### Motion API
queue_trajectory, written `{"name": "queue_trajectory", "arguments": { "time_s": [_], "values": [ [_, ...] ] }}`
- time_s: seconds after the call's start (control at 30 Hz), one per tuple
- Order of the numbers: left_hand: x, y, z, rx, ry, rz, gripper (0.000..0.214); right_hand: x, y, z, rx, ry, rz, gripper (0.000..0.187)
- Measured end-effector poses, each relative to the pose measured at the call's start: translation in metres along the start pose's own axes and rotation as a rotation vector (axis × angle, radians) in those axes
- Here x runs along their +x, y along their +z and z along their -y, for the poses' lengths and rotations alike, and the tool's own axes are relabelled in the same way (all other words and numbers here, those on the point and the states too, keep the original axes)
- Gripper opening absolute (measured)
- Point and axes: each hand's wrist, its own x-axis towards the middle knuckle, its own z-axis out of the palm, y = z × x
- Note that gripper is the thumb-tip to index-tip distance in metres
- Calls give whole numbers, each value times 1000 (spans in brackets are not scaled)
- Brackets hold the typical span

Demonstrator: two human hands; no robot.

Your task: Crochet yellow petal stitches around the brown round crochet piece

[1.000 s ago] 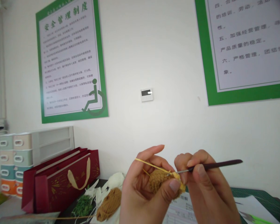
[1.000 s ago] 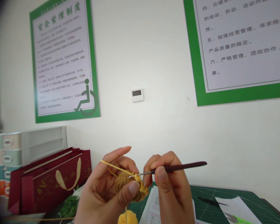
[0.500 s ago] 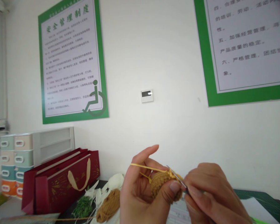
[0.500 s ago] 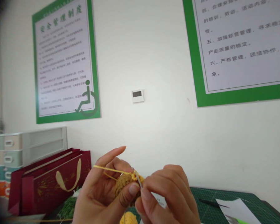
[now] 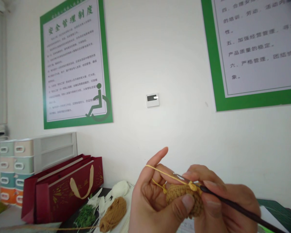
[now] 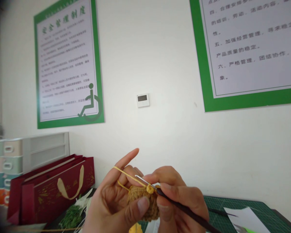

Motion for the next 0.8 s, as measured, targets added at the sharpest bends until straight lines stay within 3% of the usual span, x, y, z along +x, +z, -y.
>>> {"name": "queue_trajectory", "arguments": {
  "time_s": [0.13, 0.37, 0.53, 0.8],
  "values": [
    [1, -3, -1, -17, 4, 3, 71, 0, -2, 2, 194, 290, 25, 8],
    [3, -5, -1, 25, 15, 10, 60, 9, -18, 0, 237, 460, 134, 11],
    [3, -6, -3, 80, 0, 6, 55, 19, -29, 2, 151, 384, 256, 11],
    [2, -1, -2, 183, 76, -87, 51, 30, -25, 17, -103, 42, 269, 12]
  ]
}}
